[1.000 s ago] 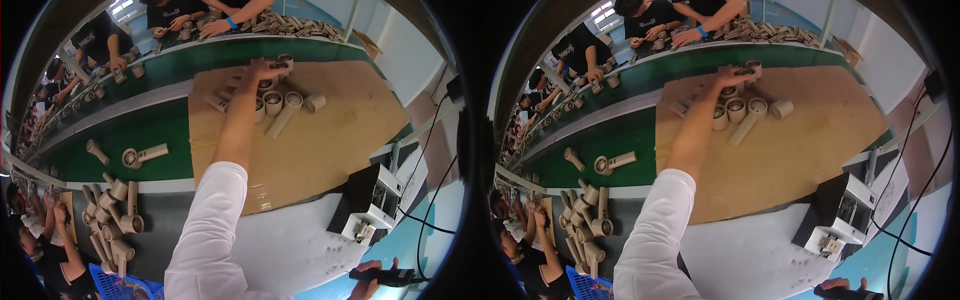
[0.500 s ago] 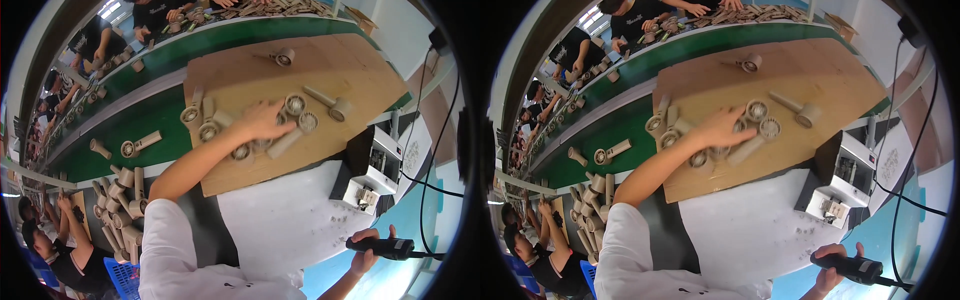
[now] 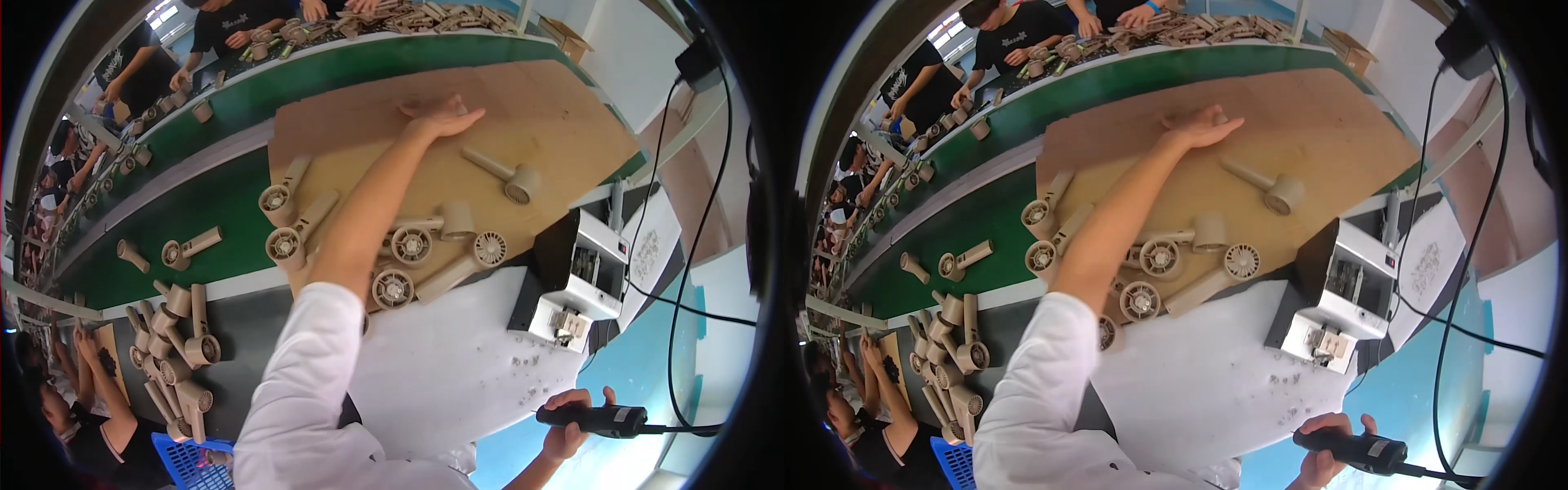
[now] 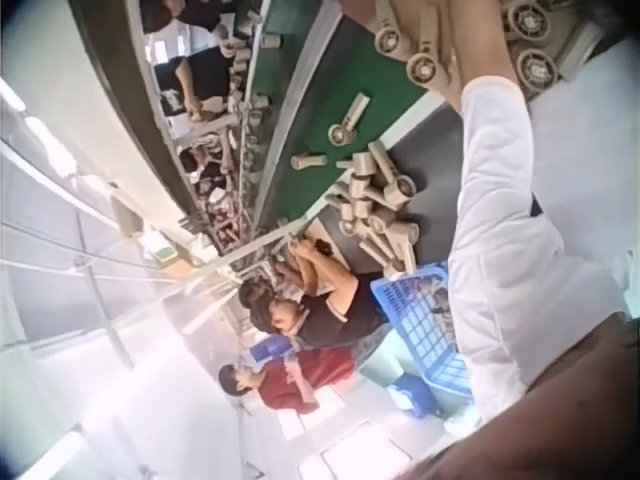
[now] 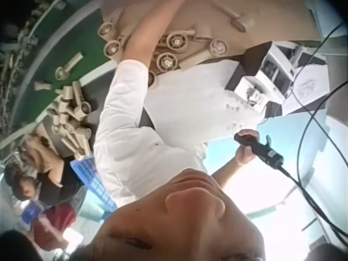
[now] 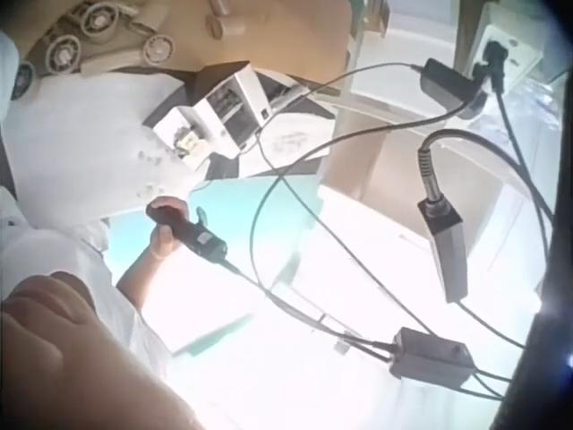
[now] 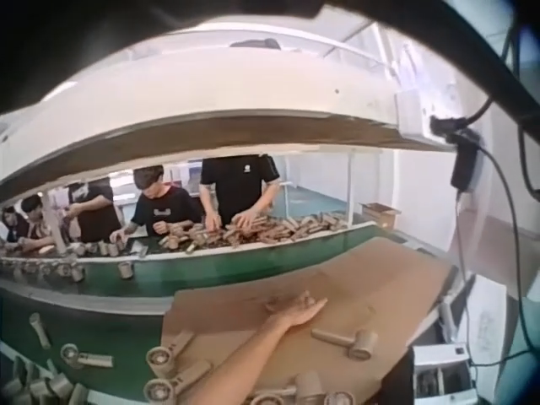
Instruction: The person takes handheld fan casings from an assembly line, picks up screws from an automatic screw feeder using an electric screwdriver, and fastens the screws into the base of each fan before placing them onto a cardboard sheet.
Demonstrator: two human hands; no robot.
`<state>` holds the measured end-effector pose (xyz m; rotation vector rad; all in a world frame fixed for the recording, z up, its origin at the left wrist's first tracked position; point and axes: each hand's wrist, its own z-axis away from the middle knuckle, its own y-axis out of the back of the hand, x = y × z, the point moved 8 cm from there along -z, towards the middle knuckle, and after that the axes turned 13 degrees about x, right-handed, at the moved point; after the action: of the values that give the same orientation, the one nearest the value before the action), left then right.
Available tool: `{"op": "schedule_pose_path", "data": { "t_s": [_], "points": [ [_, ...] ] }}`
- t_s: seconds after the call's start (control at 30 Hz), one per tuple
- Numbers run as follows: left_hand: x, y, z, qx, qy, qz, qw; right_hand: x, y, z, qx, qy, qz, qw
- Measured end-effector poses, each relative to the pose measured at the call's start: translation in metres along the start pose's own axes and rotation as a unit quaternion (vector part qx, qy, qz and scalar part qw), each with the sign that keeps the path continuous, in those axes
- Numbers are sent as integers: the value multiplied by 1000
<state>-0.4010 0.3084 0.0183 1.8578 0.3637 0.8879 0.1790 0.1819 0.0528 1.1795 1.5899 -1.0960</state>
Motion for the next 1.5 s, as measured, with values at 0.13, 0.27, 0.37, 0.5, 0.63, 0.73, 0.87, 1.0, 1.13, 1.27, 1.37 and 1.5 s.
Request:
{"op": "schedule_pose_path", "data": {
  "t_s": [0.13, 0.27, 0.37, 0.5, 0.63, 0.73, 0.87, 1.0, 1.13, 1.27, 1.37, 1.5],
  "points": [
    [83, -6, 87, 22, -55, 37, 998, 7, 7, -3, 12, 7, -14, 1000],
    [108, -6, 141, -33, -228, -118, 966, 2, -14, -3, -36, 36, -20, 999],
    [98, 7, 171, -51, -214, -73, 973, 0, -10, 5, -39, 37, -38, 998],
    [56, 31, 196, -225, -127, -34, 965, -2, -10, 9, -37, 28, -48, 998],
    [17, 135, 210, 76, -129, 68, 986, 3, -1, 9, -54, 29, -63, 996],
    [-118, 176, 192, 158, 72, -255, 951, -4, -7, 12, -56, 54, -84, 993],
    [-191, 136, 196, 16, 76, -206, 975, 0, -3, 15, -106, 16, -118, 987],
    [-154, 165, 227, 142, 100, -112, 978, 9, 6, 17, -112, 0, -147, 983],
    [-148, 242, 288, 323, 9, 132, 937, -36, -17, -21, -108, 48, -219, 969],
    [-26, 269, 381, 344, -89, 254, 900, -61, -48, -69, -100, 53, -294, 949],
    [27, 241, 425, 282, -141, 352, 881, -51, -71, -94, -76, 7, -236, 969],
    [76, 186, 454, 164, -251, 308, 903, -22, -89, -105, -55, 16, -147, 987]
  ]
}}
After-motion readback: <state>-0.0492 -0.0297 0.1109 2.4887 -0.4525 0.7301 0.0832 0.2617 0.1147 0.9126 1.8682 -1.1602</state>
